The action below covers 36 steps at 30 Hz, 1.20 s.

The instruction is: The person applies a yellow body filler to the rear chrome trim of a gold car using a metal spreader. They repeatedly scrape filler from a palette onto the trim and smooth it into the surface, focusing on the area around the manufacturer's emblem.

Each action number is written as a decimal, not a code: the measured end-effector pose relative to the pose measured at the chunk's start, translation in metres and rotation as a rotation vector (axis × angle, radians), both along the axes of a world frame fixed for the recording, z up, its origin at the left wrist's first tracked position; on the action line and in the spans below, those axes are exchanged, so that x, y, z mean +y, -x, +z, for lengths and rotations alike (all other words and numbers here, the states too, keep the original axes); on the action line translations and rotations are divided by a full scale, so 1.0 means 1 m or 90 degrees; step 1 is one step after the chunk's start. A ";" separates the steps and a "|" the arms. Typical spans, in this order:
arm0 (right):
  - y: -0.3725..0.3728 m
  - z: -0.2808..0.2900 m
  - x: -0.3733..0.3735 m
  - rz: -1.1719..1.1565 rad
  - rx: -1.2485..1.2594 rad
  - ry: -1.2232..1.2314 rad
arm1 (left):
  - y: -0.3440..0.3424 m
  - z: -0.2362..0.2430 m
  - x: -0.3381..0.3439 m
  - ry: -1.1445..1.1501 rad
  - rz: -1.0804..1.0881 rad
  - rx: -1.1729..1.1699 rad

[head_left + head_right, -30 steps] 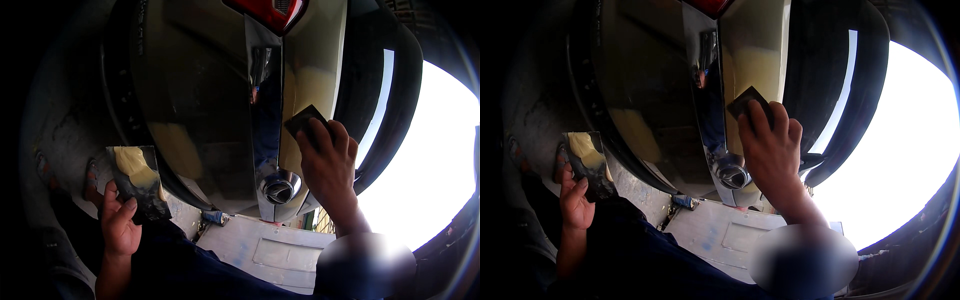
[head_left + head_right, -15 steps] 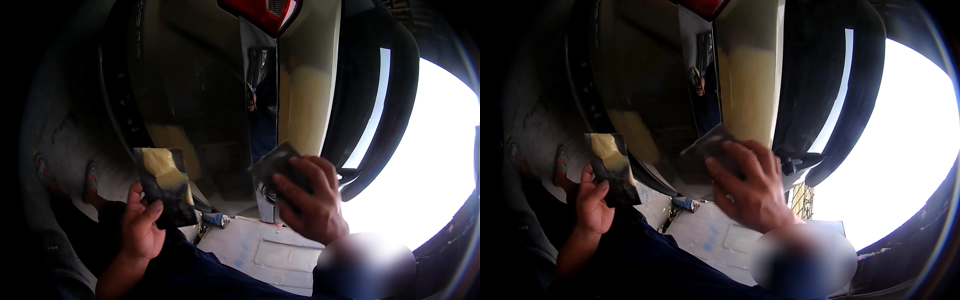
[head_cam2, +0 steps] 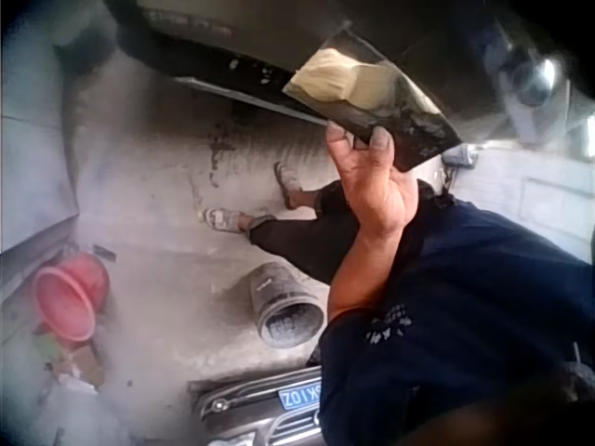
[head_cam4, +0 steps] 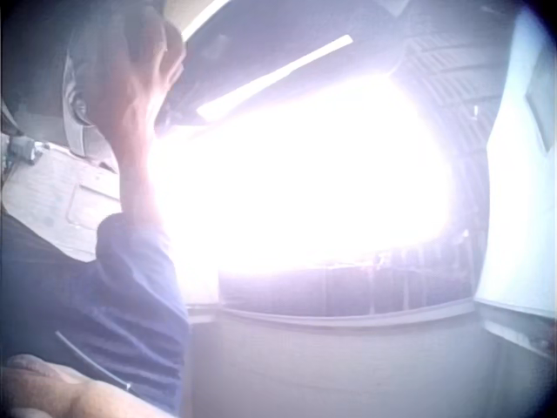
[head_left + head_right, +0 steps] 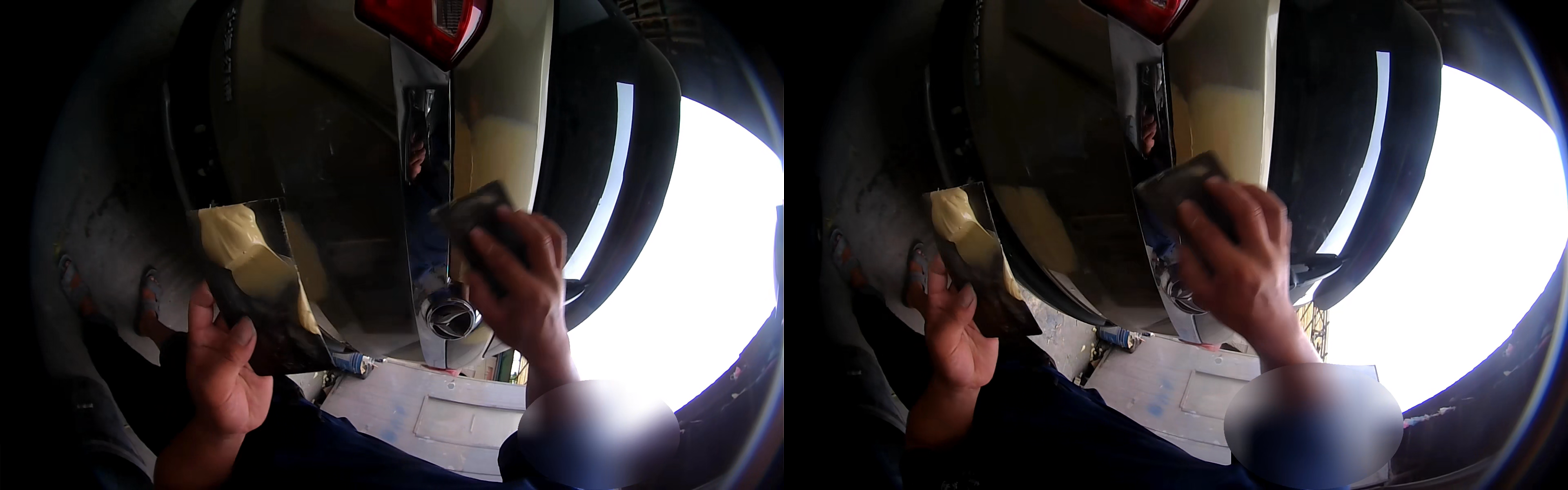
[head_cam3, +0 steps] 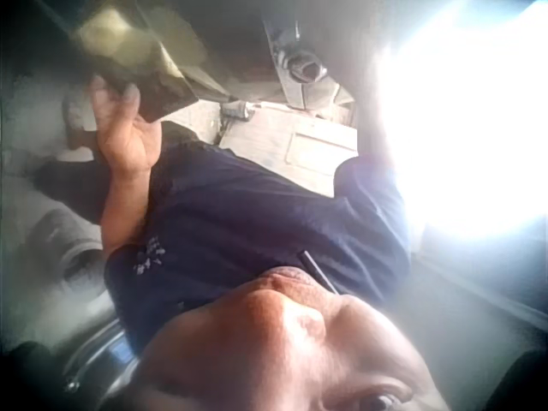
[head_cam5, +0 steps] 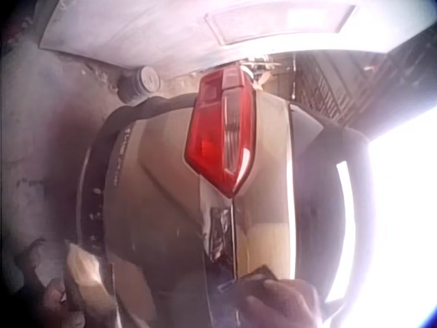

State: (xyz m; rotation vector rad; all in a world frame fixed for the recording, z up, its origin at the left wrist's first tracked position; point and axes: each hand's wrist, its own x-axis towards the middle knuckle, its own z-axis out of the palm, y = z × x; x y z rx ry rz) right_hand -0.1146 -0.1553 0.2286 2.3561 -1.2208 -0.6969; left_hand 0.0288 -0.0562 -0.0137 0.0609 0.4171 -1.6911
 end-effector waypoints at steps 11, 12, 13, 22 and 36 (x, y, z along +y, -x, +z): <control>-0.018 0.000 -0.065 0.124 0.271 0.138 | 0.006 -0.027 0.010 -0.044 -0.073 -0.023; -0.017 -0.001 -0.067 0.127 0.271 0.137 | 0.006 -0.028 0.009 -0.044 -0.072 -0.024; -0.017 -0.002 -0.068 0.132 0.270 0.136 | 0.007 -0.029 0.009 -0.045 -0.069 -0.026; -0.019 -0.007 -0.072 0.130 0.293 0.135 | 0.009 -0.036 0.010 -0.011 -0.089 -0.042; -0.009 -0.004 -0.047 0.093 0.345 0.102 | 0.006 -0.038 0.009 -0.031 -0.101 -0.057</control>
